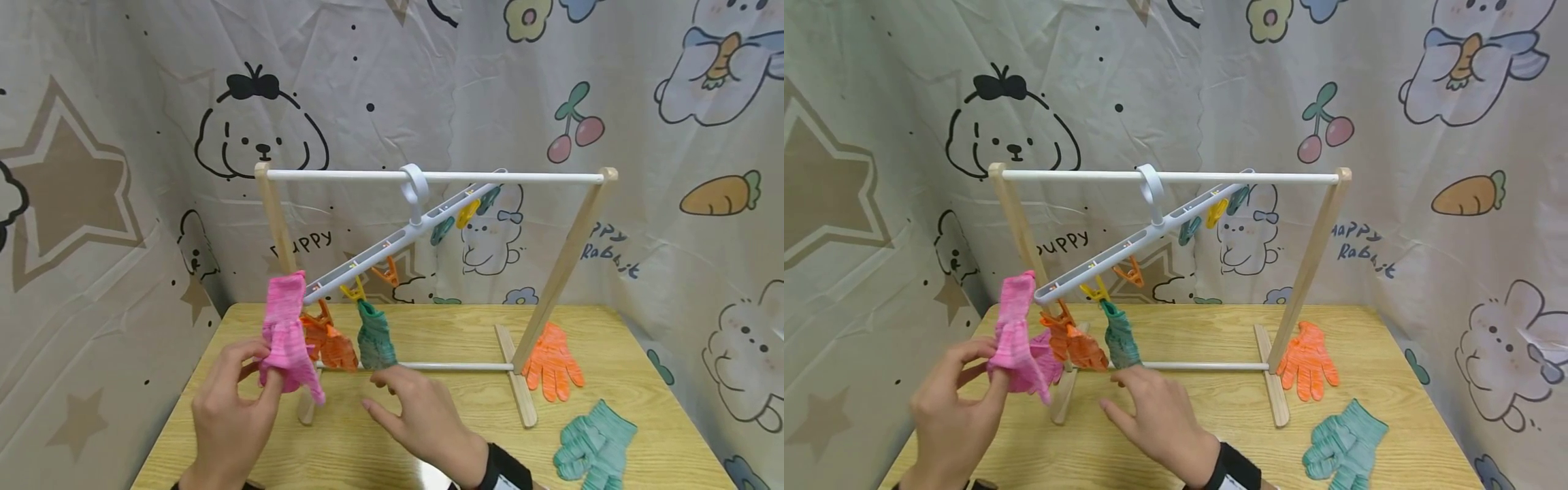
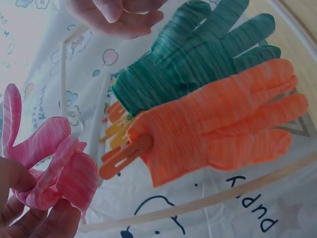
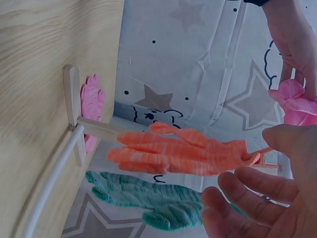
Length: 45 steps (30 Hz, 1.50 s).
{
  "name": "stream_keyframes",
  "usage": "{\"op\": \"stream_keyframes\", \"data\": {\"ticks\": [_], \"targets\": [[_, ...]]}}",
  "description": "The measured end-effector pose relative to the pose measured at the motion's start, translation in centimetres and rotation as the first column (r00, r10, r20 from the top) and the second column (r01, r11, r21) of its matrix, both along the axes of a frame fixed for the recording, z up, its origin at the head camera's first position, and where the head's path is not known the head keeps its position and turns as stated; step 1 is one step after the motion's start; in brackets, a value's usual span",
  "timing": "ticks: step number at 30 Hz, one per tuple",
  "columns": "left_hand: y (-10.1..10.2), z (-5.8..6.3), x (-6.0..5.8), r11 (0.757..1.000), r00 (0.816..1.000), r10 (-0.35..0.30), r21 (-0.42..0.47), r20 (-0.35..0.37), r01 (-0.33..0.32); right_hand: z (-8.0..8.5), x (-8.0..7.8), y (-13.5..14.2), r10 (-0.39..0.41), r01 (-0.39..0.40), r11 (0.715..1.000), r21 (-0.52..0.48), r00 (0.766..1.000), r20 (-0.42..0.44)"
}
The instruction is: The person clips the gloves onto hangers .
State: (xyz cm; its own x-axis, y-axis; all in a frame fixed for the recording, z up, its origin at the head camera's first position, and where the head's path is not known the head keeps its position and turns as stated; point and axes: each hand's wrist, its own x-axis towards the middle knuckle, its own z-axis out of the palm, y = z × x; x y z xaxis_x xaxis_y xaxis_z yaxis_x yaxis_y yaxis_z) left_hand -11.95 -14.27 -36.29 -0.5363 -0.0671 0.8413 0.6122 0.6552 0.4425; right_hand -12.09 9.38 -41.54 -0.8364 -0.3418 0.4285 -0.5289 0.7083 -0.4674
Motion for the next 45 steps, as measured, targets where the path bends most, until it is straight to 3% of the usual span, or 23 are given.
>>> {"op": "stream_keyframes", "data": {"ticks": [5, 12, 20, 35, 45], "targets": [[0.3, 0.2, 0.0, 1.000, 0.999, -0.023, -0.005, -0.030, 0.023, 0.2, 0.0, 0.5, -0.014, 0.014, 1.000, -0.007, 1.000, -0.002], [1.0, 0.7, 0.1, 0.998, 0.998, -0.069, -0.009, -0.014, 0.068, 0.7, -0.1, 1.0, -0.041, 0.040, 0.999, -0.016, 0.998, -0.056], [1.7, 0.7, -0.3, 0.990, 0.987, -0.131, -0.062, -0.088, 0.126, 1.6, -0.5, 1.9, -0.070, 0.062, 0.996, -0.063, 0.990, -0.122], [3.1, 0.7, -0.4, 0.985, 0.980, -0.146, -0.108, -0.132, 0.132, 1.8, -2.1, 3.1, -0.121, 0.109, 0.991, -0.075, 0.976, -0.183], [4.7, 0.9, -0.1, 0.976, 0.977, -0.196, -0.112, -0.084, 0.186, 2.2, -3.1, 3.8, -0.163, 0.156, 0.986, -0.055, 0.972, -0.169]]}}
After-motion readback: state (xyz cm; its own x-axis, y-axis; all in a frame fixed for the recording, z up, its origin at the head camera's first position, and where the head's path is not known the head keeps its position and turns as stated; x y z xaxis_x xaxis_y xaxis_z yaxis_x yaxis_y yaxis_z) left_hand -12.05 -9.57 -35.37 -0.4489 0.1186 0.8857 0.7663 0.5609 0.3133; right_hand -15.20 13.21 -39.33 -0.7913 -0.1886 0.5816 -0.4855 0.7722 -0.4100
